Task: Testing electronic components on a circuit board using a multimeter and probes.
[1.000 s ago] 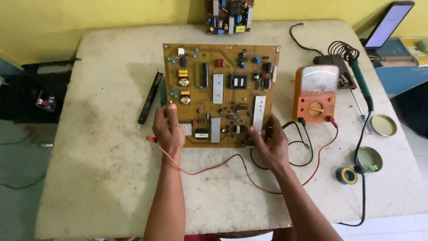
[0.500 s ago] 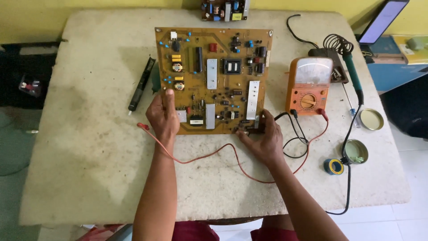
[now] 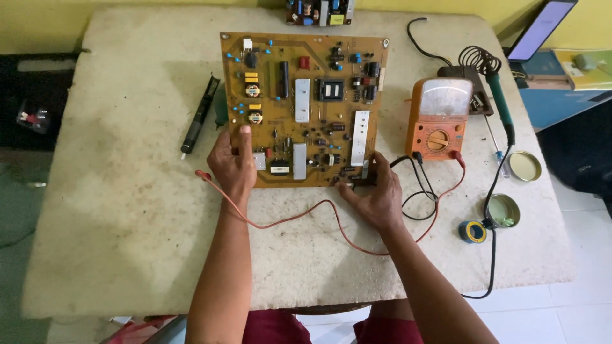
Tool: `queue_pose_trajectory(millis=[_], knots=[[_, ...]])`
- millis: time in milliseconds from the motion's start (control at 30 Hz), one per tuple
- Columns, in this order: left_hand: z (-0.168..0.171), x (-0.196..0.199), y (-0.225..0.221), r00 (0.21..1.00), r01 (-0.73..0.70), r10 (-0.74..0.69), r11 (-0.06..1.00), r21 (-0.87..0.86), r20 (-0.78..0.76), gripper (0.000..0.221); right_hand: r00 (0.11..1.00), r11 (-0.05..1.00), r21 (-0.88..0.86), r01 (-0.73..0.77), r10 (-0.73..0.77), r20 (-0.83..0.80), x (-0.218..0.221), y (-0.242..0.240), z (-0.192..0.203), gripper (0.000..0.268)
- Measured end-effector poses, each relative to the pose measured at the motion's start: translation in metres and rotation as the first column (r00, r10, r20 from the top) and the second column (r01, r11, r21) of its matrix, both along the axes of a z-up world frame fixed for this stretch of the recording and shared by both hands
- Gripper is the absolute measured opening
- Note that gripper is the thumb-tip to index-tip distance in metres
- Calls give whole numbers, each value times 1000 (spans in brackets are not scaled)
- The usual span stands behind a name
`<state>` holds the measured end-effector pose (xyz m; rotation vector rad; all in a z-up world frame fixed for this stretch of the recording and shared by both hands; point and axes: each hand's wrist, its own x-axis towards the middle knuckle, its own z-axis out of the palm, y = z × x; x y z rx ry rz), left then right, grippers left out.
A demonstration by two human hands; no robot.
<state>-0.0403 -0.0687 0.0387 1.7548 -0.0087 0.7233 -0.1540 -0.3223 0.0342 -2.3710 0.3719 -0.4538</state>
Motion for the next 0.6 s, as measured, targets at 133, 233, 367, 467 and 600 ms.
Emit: queue_pose_trajectory(millis=[133, 233, 367, 467, 600], knots=[[6, -4, 2, 1000, 8, -8, 1000, 4, -25, 46, 999, 999, 34, -17, 16, 30, -2, 7, 9, 106], [12, -6, 2, 999, 23, -23, 1000, 19, -26, 48, 999, 1000, 13, -26, 26, 43, -2, 10, 14, 107], [2, -1, 2, 999, 9, -7, 999, 41, -49, 47, 998, 999, 23, -49, 48, 44, -3, 15, 23, 104], [-2, 1, 7, 993, 36, -29, 998, 60, -111, 42, 997, 996, 58, -67, 66, 26, -7, 13, 29, 104], [23, -7, 10, 894, 152, -119, 987, 44, -432, 36, 996, 994, -62, -94, 95, 5, -7, 3, 17, 95]])
